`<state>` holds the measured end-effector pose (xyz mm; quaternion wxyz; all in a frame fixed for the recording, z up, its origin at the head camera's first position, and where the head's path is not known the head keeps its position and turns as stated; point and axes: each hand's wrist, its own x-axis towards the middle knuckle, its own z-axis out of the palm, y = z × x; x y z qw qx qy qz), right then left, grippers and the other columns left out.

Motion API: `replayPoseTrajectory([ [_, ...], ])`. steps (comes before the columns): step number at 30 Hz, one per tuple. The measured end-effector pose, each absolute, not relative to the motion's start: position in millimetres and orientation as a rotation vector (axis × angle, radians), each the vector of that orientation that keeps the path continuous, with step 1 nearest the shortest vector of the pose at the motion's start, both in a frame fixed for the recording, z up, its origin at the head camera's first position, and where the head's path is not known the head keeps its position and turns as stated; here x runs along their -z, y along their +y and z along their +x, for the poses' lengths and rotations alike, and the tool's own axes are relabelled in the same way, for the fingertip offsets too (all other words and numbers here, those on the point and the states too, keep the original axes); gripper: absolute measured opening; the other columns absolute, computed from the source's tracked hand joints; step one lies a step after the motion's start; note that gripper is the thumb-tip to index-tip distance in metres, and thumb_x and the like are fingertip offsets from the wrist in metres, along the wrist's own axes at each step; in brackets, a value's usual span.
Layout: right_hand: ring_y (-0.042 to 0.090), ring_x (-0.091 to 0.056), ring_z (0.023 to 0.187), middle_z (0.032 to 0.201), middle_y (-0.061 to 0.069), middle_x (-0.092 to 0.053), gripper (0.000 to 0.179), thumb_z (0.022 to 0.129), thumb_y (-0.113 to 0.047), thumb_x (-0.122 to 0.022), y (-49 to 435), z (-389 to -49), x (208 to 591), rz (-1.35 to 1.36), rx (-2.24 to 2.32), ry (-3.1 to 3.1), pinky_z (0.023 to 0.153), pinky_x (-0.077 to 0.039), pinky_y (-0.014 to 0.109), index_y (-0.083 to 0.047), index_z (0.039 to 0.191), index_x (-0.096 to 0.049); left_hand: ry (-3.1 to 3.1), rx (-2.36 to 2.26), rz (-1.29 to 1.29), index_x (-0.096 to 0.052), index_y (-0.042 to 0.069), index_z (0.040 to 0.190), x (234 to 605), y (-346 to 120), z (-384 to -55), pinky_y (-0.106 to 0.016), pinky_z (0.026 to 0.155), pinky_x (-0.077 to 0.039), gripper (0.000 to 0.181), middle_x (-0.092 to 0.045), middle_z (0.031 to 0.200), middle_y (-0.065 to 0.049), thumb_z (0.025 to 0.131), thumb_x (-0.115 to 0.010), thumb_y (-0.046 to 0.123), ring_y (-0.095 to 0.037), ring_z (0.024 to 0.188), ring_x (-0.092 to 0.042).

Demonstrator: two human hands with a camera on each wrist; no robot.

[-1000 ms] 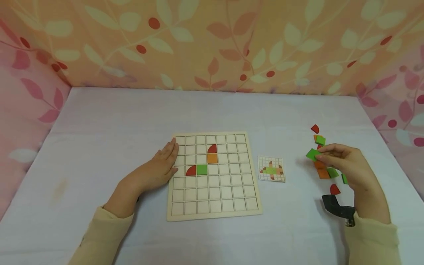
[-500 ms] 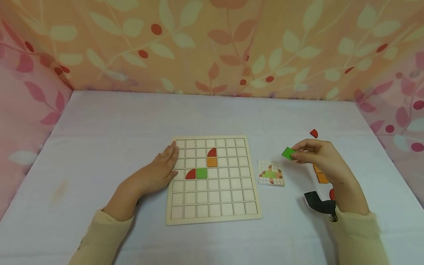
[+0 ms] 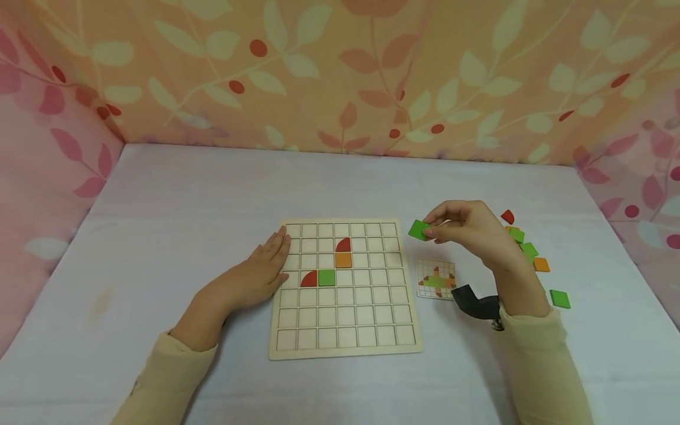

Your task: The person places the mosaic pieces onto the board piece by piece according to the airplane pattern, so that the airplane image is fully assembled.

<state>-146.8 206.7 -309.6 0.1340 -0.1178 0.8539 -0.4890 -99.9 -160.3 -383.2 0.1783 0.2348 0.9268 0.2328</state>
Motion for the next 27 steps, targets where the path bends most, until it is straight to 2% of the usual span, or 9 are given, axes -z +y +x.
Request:
replayPoseTrajectory([
  [5, 0.025, -0.066, 0.073, 0.081, 0.009, -0.069, 0.017, 0.086, -0.007, -0.069, 183, -152, 308, -0.416, 1.435, 2.432, 0.072, -0.054, 0.036, 0.005, 0.097, -0.064, 2.624, -0.650, 0.674, -0.008, -0.009, 0.147, 384, -160, -101, -0.054, 0.112, -0.010, 0.063, 0.007, 0.155, -0.021, 0.100, -0.043, 0.014, -0.036, 0.142, 0.001],
  [13, 0.036, -0.066, 0.077, 0.085, 0.015, -0.065, 0.014, 0.085, -0.002, -0.068, 159, -152, 320, -0.440, 1.466, 2.311, 0.074, -0.055, 0.045, 0.006, 0.096, -0.065, 2.608, -0.653, 0.683, -0.005, -0.009, 0.147, 383, -158, -103, -0.053, 0.112, -0.008, 0.064, 0.010, 0.155, -0.020, 0.100, -0.042, 0.015, -0.034, 0.142, 0.004],
  [21, 0.036, -0.064, 0.079, 0.082, 0.011, -0.066, 0.012, 0.084, -0.001, -0.067, 138, -152, 340, -0.460, 1.416, 2.219, 0.072, -0.054, 0.041, 0.004, 0.095, -0.066, 2.615, -0.641, 0.680, -0.005, -0.009, 0.147, 383, -161, -103, -0.054, 0.112, -0.008, 0.065, 0.010, 0.155, -0.021, 0.100, -0.043, 0.014, -0.036, 0.142, 0.003],
  [27, 0.025, -0.062, 0.076, 0.078, 0.006, -0.067, 0.009, 0.082, -0.005, -0.071, 128, -149, 352, -0.456, 1.331, 2.220, 0.073, -0.051, 0.035, -0.001, 0.090, -0.069, 2.606, -0.645, 0.675, -0.005, -0.009, 0.147, 384, -159, -101, -0.054, 0.112, -0.009, 0.065, 0.010, 0.155, -0.021, 0.099, -0.043, 0.014, -0.035, 0.142, 0.004],
])
